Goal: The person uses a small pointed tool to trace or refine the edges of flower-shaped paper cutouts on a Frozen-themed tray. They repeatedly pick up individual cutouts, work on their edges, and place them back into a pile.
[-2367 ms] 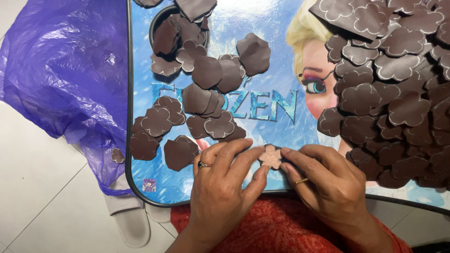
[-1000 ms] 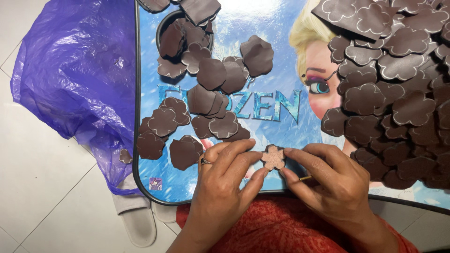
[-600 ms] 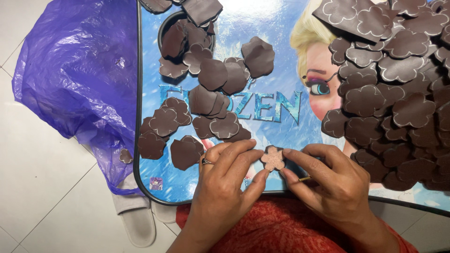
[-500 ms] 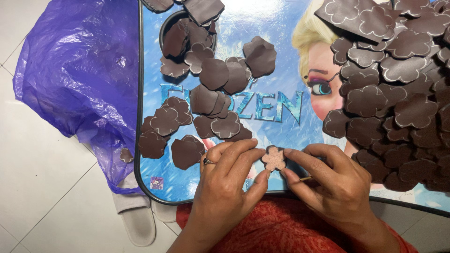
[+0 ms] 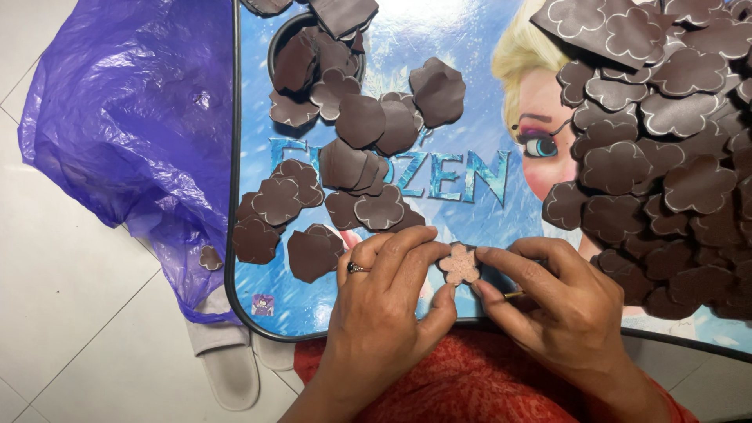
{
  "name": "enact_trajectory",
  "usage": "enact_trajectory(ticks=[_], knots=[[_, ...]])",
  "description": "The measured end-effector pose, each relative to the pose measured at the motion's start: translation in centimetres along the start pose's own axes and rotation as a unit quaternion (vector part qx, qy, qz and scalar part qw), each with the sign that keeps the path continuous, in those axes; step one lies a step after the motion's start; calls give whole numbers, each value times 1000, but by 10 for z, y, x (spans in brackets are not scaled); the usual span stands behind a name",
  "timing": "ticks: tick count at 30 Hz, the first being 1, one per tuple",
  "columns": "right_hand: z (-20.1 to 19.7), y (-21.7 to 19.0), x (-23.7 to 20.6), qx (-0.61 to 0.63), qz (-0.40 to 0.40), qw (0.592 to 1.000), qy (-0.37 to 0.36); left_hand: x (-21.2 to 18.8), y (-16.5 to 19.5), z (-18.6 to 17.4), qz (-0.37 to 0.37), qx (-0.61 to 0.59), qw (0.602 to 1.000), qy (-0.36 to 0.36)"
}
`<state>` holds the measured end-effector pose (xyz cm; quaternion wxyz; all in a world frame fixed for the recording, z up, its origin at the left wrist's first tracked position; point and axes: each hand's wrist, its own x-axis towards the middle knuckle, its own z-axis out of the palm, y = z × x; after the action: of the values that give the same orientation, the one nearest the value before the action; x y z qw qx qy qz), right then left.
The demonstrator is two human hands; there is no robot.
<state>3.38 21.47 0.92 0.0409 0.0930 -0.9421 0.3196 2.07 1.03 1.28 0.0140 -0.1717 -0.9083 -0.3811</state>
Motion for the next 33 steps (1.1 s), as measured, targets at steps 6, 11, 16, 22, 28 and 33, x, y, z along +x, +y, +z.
enact_trajectory(ticks=[6,11,16,22,28,33], knots=[[0,0,1,-2,8,1000,-11,0,-1,0,4,2,1000,1],[0,0,2,-2,5,1000,-13,0,-3,0,6,-5,1000,0],[0,-1,2,-3,12,1000,-22,0,-3,1,11,2,1000,-2],[-1,-1,2,10,15,1000,-20,0,-3,-3,15,-1,1000,-11],[-1,0,2,3,18,1000,-23,0,-3,-2,8,-13,1000,-6],[-1,-2,1,-11,14,1000,-17,0,-1,7,10,39,999,20]])
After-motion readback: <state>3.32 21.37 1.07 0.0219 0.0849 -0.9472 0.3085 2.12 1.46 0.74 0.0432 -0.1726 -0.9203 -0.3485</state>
